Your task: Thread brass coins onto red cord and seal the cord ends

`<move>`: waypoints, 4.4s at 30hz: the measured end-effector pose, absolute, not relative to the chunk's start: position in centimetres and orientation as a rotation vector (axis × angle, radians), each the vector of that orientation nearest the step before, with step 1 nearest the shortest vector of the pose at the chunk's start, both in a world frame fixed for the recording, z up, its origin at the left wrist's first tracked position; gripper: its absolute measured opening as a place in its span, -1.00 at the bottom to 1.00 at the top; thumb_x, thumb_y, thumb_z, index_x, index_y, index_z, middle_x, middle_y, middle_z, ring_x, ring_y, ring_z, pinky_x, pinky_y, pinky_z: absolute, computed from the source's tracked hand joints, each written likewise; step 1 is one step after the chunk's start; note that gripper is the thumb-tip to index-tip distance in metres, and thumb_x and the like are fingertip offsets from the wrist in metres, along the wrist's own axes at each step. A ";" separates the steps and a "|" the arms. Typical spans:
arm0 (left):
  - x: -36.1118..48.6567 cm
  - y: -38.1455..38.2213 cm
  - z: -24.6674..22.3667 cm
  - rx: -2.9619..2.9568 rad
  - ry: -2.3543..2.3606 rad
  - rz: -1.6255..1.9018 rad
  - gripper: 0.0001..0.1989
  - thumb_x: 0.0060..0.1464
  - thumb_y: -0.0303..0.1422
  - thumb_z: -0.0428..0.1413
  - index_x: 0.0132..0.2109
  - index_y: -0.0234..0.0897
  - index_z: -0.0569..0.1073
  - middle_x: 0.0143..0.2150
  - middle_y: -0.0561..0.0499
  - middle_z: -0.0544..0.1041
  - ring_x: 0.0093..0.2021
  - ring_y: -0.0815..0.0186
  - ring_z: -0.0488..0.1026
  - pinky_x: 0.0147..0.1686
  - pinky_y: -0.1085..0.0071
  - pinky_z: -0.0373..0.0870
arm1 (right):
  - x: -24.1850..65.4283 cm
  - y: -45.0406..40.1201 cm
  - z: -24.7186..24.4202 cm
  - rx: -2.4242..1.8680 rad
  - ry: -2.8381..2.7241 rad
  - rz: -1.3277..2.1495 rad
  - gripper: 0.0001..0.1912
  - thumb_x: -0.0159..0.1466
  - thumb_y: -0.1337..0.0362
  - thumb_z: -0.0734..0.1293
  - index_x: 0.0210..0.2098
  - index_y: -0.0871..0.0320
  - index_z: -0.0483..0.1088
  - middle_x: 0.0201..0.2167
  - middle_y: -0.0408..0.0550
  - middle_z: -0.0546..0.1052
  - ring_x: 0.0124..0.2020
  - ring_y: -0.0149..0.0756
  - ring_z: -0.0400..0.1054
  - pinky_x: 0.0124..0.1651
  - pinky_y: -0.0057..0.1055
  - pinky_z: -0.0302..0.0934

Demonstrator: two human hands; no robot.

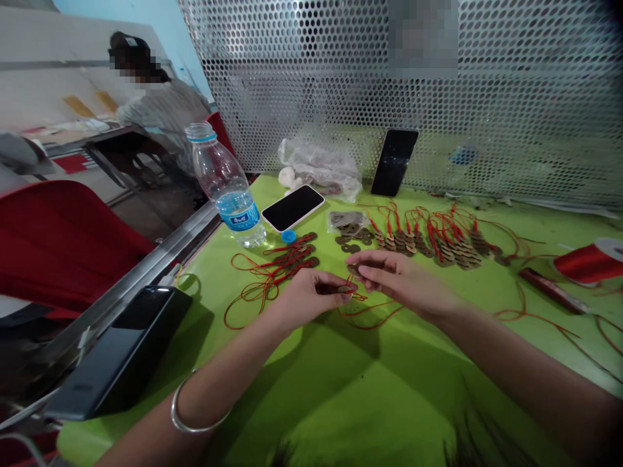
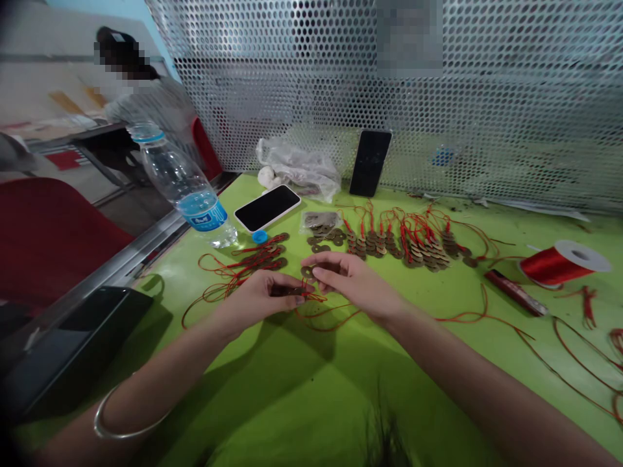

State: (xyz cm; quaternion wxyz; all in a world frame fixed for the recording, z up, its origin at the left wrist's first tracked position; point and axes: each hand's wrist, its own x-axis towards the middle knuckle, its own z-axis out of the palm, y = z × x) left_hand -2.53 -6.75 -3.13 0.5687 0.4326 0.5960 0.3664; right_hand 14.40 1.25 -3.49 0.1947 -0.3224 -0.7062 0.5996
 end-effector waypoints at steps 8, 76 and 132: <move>-2.6 -6.8 -3.7 1.121 1.430 0.833 -0.73 -0.15 -0.41 0.23 -0.22 -0.36 0.59 -0.48 0.01 0.55 -0.50 0.38 0.36 -0.46 0.47 0.22 | 14.2 1.0 -2.8 -0.885 -2.047 1.637 -0.75 0.16 0.20 0.28 -0.19 0.15 0.44 -0.28 -0.09 0.50 -0.43 -0.45 0.32 -0.27 -0.45 0.27; -1.2 -7.2 -4.1 0.883 1.137 1.122 -0.65 -0.15 -0.44 0.27 -0.12 -0.26 0.54 -0.31 0.01 0.55 -0.34 0.41 0.38 -0.30 0.49 0.25 | 17.6 -0.5 3.2 -0.284 -1.701 1.580 -0.91 0.35 0.36 0.12 -0.22 0.07 0.22 -0.39 -0.14 0.48 -0.35 -0.41 0.37 -0.24 -0.39 0.26; -0.8 -7.9 -2.3 1.430 1.344 1.191 -0.87 -0.03 -0.47 0.15 -0.25 -0.32 0.48 -0.27 -0.04 0.47 -0.33 0.34 0.39 -0.29 0.42 0.33 | 15.8 1.3 0.0 -1.126 -2.513 1.171 -0.67 0.08 0.00 0.33 -0.37 0.13 0.51 -0.68 -0.29 0.01 -0.65 -0.50 -0.13 -0.57 -0.45 -0.27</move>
